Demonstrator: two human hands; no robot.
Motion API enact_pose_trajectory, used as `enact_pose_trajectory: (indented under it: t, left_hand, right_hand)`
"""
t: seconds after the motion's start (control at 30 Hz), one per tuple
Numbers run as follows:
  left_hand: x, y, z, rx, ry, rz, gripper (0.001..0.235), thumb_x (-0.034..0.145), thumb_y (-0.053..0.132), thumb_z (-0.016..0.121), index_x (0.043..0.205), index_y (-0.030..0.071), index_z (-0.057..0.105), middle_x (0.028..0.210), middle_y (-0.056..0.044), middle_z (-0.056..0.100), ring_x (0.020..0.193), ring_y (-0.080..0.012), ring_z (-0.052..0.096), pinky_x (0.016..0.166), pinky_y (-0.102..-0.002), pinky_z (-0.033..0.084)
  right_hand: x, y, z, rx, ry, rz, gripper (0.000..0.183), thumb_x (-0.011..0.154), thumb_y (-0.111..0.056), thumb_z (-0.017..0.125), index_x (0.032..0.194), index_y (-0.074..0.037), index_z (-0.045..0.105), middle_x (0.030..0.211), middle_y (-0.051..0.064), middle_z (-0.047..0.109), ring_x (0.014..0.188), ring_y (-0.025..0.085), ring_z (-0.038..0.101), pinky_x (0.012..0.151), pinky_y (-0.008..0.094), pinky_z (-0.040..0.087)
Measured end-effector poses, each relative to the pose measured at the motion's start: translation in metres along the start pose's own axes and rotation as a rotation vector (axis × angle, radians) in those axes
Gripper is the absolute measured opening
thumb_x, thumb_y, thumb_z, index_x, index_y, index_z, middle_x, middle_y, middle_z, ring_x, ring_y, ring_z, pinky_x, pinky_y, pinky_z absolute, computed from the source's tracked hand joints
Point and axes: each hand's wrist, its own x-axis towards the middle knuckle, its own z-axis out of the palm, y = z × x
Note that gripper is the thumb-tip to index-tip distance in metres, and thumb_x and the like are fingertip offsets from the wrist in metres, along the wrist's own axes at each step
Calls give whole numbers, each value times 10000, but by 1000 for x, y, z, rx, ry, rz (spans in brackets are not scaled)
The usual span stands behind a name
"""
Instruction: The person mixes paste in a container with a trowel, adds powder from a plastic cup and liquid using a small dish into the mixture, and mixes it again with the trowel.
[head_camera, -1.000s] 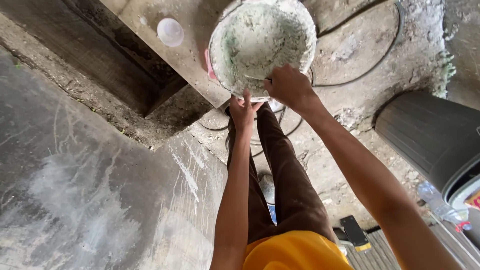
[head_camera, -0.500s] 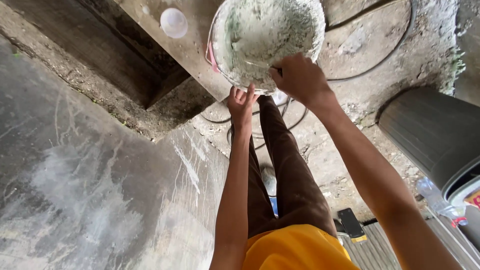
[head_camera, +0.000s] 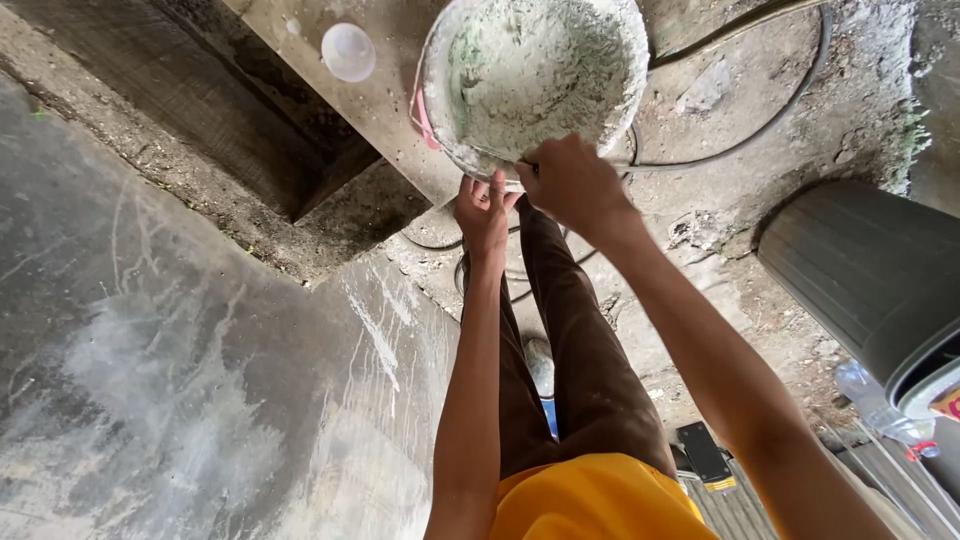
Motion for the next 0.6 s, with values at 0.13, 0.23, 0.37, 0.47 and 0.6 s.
enact_pose_trajectory:
  t: [0.13, 0.23, 0.37, 0.47, 0.6]
  left_hand:
    - [0, -1, 4, -73, 3, 23, 615, 955, 314, 722, 1386, -63, 497, 1344, -274, 576, 1235, -365, 629, 922, -510, 670]
    - [4, 5, 7, -12, 11, 25, 563, 959, 282, 704, 1371, -57, 523, 1324, -264, 585, 1216, -361, 639, 885, -498, 684]
    - [9, 9, 6, 29, 22, 4, 520, 956, 246, 705, 1352, -57, 557, 1310, -261, 588, 1201, -354, 638, 861, -487, 694]
    - [9, 11, 9, -54, 48, -19, 502, 946, 227, 729, 1306, -82, 567, 1285, -277, 583, 1184, -374, 646, 860, -500, 698]
    - [3, 9, 5, 1, 43, -3, 508, 944, 239, 720, 1320, -64, 564, 1288, -263, 610, 1180, -354, 651, 860, -494, 689]
  right_hand:
    - [-10, -8, -15, -28, -38, 84, 336, 1048, -313, 590, 972, -57, 794, 796, 196, 749, 754, 383, 753, 744, 487, 628]
    - [-30, -10, -21, -47, 31, 99, 283, 1006, -294, 619, 1004, -74, 797, 790, 232, 732, 772, 420, 732, 711, 514, 616]
    - [-23, -2, -8, 10, -15, 113, 306, 1047, -292, 565, 1016, -63, 765, 796, 185, 748, 716, 370, 769, 692, 483, 635]
    - [-8, -9, 0, -63, 71, 58, 312, 1056, -282, 580, 997, -43, 771, 824, 209, 731, 766, 402, 741, 687, 493, 632]
    - [-24, -9, -14, -52, 52, 55, 303, 1028, -304, 585, 1057, -75, 782, 834, 256, 702, 751, 416, 737, 611, 497, 636]
